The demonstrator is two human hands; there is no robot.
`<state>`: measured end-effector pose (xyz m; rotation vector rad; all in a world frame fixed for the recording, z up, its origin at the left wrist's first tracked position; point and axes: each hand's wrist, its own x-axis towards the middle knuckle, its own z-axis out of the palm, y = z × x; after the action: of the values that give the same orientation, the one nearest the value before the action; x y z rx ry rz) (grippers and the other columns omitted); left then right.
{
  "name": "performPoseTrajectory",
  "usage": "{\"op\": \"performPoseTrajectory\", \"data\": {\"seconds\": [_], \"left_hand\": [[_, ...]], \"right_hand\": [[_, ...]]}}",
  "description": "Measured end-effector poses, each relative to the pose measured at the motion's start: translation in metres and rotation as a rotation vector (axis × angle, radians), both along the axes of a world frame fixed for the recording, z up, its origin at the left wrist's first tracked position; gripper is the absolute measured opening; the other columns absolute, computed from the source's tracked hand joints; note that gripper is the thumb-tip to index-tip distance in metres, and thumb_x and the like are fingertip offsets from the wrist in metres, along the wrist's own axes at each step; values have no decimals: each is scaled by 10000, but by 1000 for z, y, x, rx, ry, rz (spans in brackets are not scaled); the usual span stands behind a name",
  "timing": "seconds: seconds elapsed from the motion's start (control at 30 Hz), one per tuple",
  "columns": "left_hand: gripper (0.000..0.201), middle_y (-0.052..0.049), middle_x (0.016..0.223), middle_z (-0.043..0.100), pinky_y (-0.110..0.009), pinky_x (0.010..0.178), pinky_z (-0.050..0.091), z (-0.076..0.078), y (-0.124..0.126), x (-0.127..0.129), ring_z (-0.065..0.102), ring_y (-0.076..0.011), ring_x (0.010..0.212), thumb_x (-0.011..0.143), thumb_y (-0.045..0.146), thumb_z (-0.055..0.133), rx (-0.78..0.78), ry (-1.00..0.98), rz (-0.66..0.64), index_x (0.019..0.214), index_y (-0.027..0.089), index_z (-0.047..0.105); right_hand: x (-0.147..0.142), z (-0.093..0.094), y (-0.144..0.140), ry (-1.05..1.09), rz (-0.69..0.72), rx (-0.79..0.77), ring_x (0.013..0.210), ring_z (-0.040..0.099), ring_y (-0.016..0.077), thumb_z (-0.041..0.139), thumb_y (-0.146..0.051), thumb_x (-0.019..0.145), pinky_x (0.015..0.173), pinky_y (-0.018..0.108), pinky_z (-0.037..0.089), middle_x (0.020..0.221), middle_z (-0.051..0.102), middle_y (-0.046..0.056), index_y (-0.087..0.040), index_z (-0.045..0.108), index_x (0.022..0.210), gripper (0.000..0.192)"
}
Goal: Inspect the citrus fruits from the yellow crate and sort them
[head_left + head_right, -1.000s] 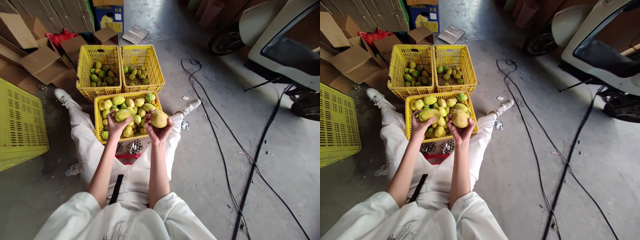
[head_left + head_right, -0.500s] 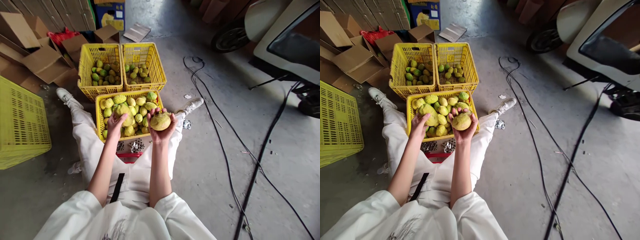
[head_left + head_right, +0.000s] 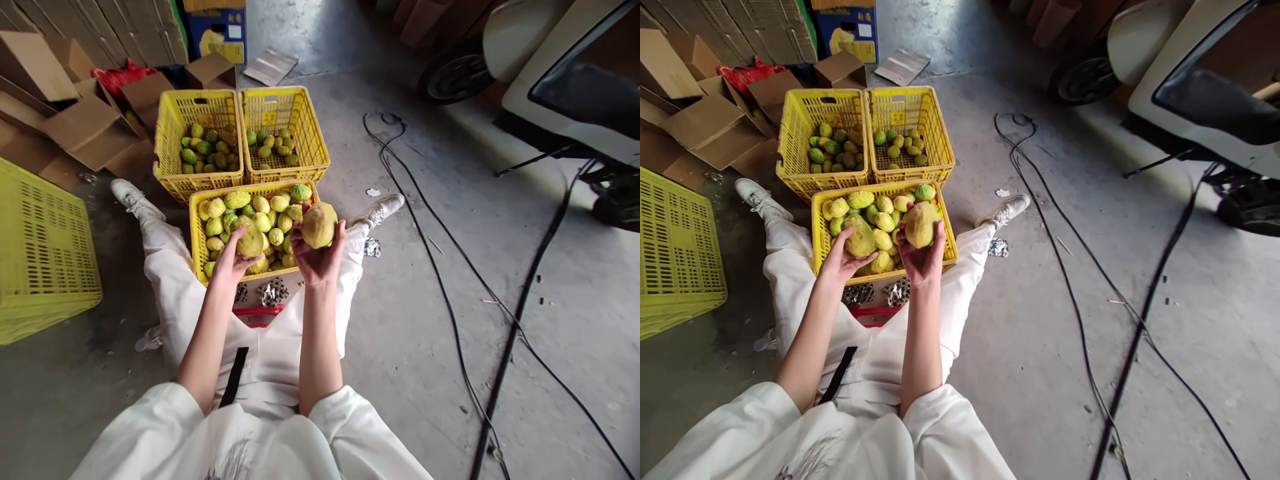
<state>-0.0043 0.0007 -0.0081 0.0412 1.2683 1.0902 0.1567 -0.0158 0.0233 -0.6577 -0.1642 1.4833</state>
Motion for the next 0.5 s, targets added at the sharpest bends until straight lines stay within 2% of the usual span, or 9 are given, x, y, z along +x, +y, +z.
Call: {"op": "performPoseTrajectory", "data": {"seconds": [0.1, 0.2, 0.27, 0.37, 0.43, 0.5], "left_hand": [[323, -74, 1076, 703, -405, 874, 590, -2, 2, -1, 672, -254, 1060, 805, 408, 842, -104, 47, -2, 1025, 249, 666], [250, -61, 1076, 689, -365, 884, 549, -7, 3, -2, 663, -231, 1072, 840, 353, 816, -147, 85, -4, 1002, 238, 664], [234, -63, 1062, 681, -349, 863, 531, -14, 3, -4, 653, -232, 1077, 846, 329, 812, -165, 100, -1, 993, 226, 662], [257, -75, 1050, 666, -347, 836, 525, -28, 3, -9, 641, -248, 1079, 859, 369, 803, -244, 96, 8, 996, 219, 647], [273, -74, 1055, 654, -358, 847, 528, -39, 3, -13, 633, -251, 1080, 866, 395, 794, -309, 88, 13, 999, 222, 630], [259, -66, 1054, 637, -368, 866, 529, -48, 2, -18, 625, -245, 1082, 882, 393, 774, -357, 85, 19, 998, 228, 612]], "right_hand": [[1, -3, 1, -44, 28, -16, 1095, 667, 220, 645, -608, 872, 919, 388, 635, 1230, 732, 42, -274, 698, 1097, 407], [3, -17, 6, -130, 34, -57, 1202, 648, 219, 661, -531, 894, 1027, 406, 595, 1230, 719, 38, -267, 674, 1127, 352], [2, -35, 10, -202, 17, -136, 1264, 632, 206, 687, -443, 888, 1058, 396, 583, 1266, 700, 21, -278, 650, 1145, 307], [-5, -73, 10, -267, 25, -358, 1296, 627, 207, 680, -383, 884, 1029, 418, 615, 1268, 699, 5, -296, 618, 1098, 239], [-12, -97, 3, -298, 97, -479, 1246, 659, 231, 646, -393, 894, 996, 452, 630, 1155, 721, 29, -282, 599, 1010, 167], [-18, -114, -3, -346, 145, -518, 1168, 687, 263, 622, -428, 900, 970, 511, 631, 1011, 714, 46, -272, 576, 929, 165]]}}
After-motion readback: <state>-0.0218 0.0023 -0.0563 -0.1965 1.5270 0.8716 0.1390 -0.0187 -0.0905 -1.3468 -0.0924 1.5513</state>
